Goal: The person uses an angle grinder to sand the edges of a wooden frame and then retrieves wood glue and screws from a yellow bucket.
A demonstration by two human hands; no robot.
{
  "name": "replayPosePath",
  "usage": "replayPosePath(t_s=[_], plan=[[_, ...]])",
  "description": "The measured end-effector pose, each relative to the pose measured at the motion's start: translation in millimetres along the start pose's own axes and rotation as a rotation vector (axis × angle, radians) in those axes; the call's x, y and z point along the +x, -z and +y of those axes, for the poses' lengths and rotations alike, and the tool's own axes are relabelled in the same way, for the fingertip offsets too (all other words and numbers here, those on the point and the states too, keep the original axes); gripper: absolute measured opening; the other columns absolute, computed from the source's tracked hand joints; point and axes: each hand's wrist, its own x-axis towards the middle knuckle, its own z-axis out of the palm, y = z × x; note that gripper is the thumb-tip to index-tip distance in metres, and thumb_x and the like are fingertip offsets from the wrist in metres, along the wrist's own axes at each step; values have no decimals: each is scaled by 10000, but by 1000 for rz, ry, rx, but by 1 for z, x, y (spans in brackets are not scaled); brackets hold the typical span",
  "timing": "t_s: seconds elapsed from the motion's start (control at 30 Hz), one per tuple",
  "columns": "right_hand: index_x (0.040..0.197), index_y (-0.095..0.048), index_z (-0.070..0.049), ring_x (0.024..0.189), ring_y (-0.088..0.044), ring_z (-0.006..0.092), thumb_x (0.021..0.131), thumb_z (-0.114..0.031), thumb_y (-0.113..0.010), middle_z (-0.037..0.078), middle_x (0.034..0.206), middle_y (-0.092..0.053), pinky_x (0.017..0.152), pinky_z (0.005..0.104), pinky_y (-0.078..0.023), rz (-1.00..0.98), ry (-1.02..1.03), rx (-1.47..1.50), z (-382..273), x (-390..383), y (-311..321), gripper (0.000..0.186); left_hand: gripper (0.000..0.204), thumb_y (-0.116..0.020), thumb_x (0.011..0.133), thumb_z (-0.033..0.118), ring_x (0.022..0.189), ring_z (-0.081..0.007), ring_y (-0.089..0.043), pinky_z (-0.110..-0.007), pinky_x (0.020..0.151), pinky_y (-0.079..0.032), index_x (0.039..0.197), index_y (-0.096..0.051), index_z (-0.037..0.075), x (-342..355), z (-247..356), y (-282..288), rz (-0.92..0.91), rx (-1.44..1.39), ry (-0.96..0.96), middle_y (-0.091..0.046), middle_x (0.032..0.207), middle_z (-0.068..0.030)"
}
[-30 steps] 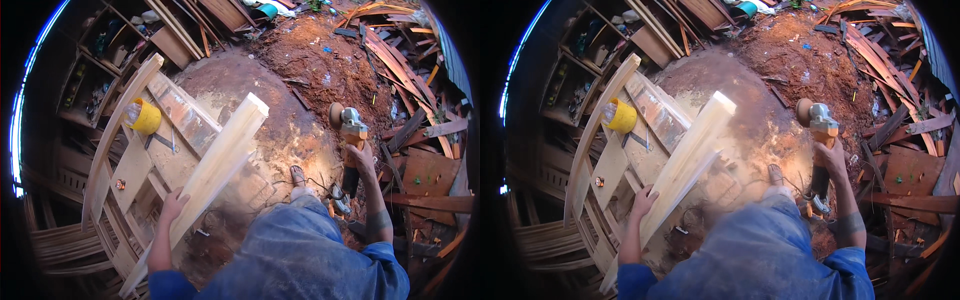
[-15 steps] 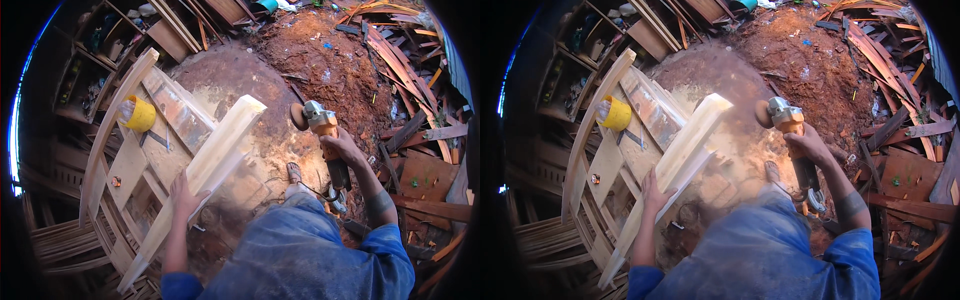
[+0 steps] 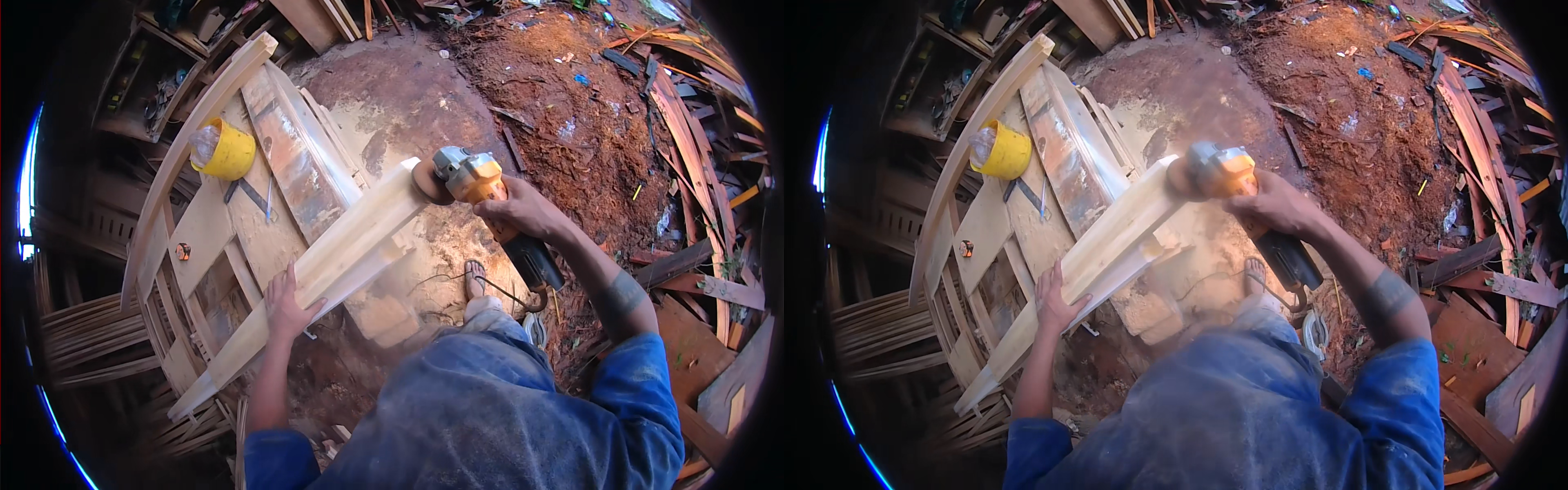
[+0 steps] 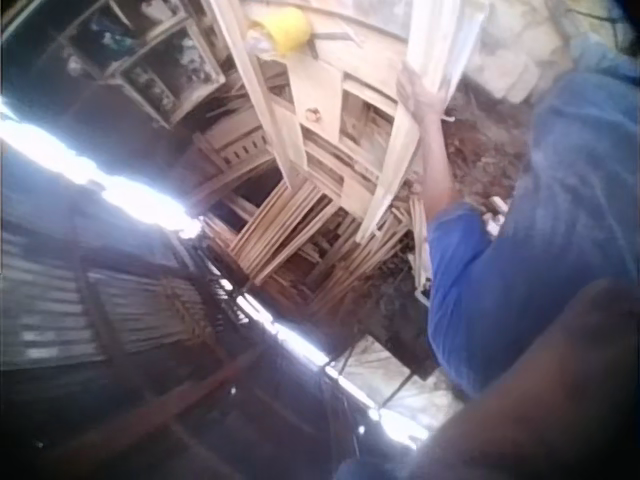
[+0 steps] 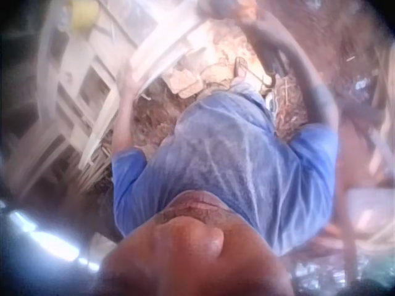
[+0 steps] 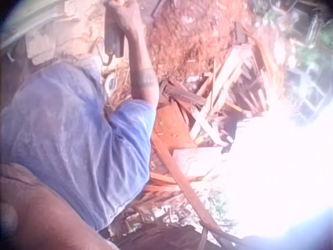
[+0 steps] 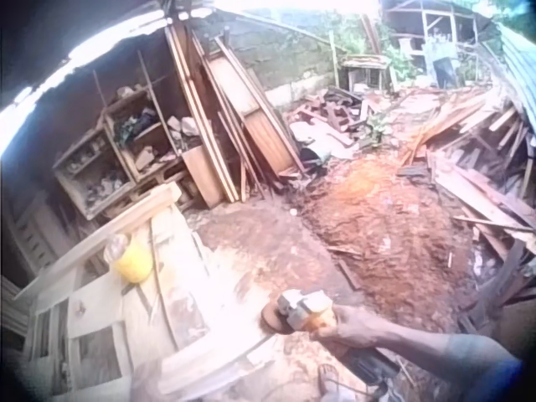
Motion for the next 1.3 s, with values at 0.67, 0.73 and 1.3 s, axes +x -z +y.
replayPosePath(t_s=[0.67,0.73,1.3], plan=[[1219,-597,-10,862,-591,118,861,-262,-721,40,989,-639,795,296,-498,-29,46,-51,8,15,-2,455,1102,-889,645,397,1198,-383,-499,-497,1070,-380,1541,-345,56,3,-2,0,-13,-4,8,-527,1279,-171],[1213,-601,-12,862,-591,119,861,-259,-719,40,987,-640,798,296,-498,-28,45,-52,6,23,-2,446,1098,-887,646,407,1201,-385,-498,-500,1070,-379,1540,-351,59,2,-3,0,0,-4,3,-526,1280,-174],[1214,-589,20,839,-632,174,830,-321,-743,93,978,-663,777,340,-524,-7,-68,-13,34,3,14,536,1021,-863,685,433,1264,-391,-466,-515,1110,-342,1515,-401,56,-6,-10,-6,-54,0,37,-494,1348,-199]])
